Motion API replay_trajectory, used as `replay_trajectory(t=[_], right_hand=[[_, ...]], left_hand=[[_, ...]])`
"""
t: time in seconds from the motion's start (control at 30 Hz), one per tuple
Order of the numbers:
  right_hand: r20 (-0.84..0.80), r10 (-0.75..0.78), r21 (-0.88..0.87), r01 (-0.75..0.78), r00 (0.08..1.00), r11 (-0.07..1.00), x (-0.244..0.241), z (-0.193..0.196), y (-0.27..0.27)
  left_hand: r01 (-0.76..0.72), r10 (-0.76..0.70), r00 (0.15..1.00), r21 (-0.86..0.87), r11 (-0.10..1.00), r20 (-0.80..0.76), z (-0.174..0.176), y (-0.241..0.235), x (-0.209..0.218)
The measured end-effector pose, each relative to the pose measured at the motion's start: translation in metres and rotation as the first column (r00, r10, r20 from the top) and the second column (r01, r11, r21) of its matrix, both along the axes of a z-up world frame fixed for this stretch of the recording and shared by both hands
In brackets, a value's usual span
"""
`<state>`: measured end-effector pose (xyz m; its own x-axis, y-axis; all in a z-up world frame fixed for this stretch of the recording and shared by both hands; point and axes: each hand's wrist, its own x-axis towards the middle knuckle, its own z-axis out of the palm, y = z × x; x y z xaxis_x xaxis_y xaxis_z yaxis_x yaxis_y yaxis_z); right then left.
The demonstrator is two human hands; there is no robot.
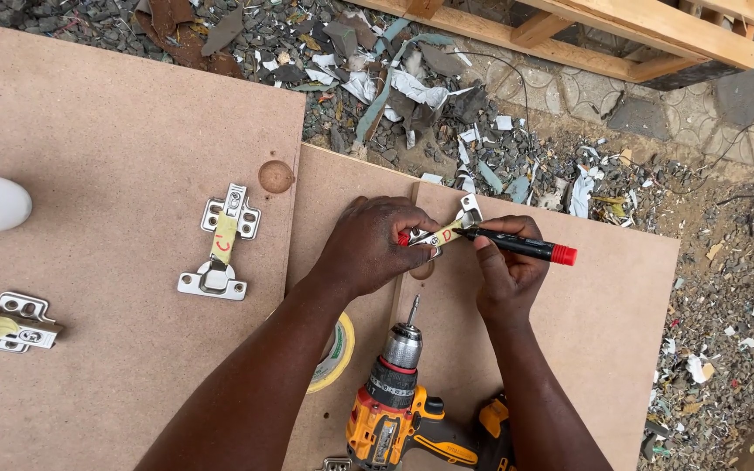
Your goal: The person uses a cordless drill to screw hinges onto a particle board. They then apply masking tape to the hinges and mark them with a red marker. The person repeats this process for multiple hinges and also marks a small wooden block.
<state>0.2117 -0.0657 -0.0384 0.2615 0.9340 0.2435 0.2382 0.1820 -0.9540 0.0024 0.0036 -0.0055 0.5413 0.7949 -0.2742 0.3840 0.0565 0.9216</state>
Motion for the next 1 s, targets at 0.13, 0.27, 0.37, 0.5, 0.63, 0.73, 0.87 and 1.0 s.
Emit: replay_trajectory(t=[0.13, 0.27, 0.37, 0.5, 0.63, 0.73, 0.87, 1.0], right_hand=[[-0.008, -0.005, -0.012, 0.005, 1.0, 1.0, 0.0, -0.004, -0.003], [-0.002, -0.019, -0.024, 0.019, 1.0, 1.0, 0.004, -0.003, -0.002], [-0.004, -0.041, -0.023, 0.041, 0.999, 0.999, 0.01, -0.005, -0.005], [-0.012, -0.056, -0.062, 0.055, 0.998, 0.997, 0.0, 0.002, -0.005], [-0.002, -0.091, -0.111, 0.09, 0.996, 0.99, -0.025, 0.04, -0.02], [0.071, -0.095, -0.276, 0.111, 0.993, 0.955, -0.037, 0.072, -0.047], [0.112, -0.041, -0.382, 0.081, 0.993, 0.92, -0.05, 0.085, -0.096], [0.293, 0.172, -0.496, -0.004, 0.941, 0.868, -0.059, 0.088, -0.133]], left_hand=[[-0.004, 0.004, 1.0, -0.002, 1.0, -0.006, -0.001, -0.001, 0.0], [-0.008, 0.008, 1.0, 0.008, 1.0, -0.004, 0.001, -0.001, 0.0], [0.0, 0.0, 1.0, -0.01, 1.0, -0.011, 0.002, -0.002, 0.003], [-0.002, 0.002, 1.0, -0.014, 1.0, -0.014, 0.006, 0.001, -0.005], [-0.02, 0.023, 0.996, -0.038, 0.999, 0.083, 0.008, -0.003, -0.007], [-0.279, 0.327, 0.887, -0.186, 0.942, 0.326, -0.007, -0.016, 0.001], [-0.488, 0.57, 0.71, -0.294, 0.822, 0.414, 0.033, -0.055, -0.019], [-0.598, 0.675, 0.683, -0.317, 0.737, 0.28, 0.062, -0.101, -0.044]])
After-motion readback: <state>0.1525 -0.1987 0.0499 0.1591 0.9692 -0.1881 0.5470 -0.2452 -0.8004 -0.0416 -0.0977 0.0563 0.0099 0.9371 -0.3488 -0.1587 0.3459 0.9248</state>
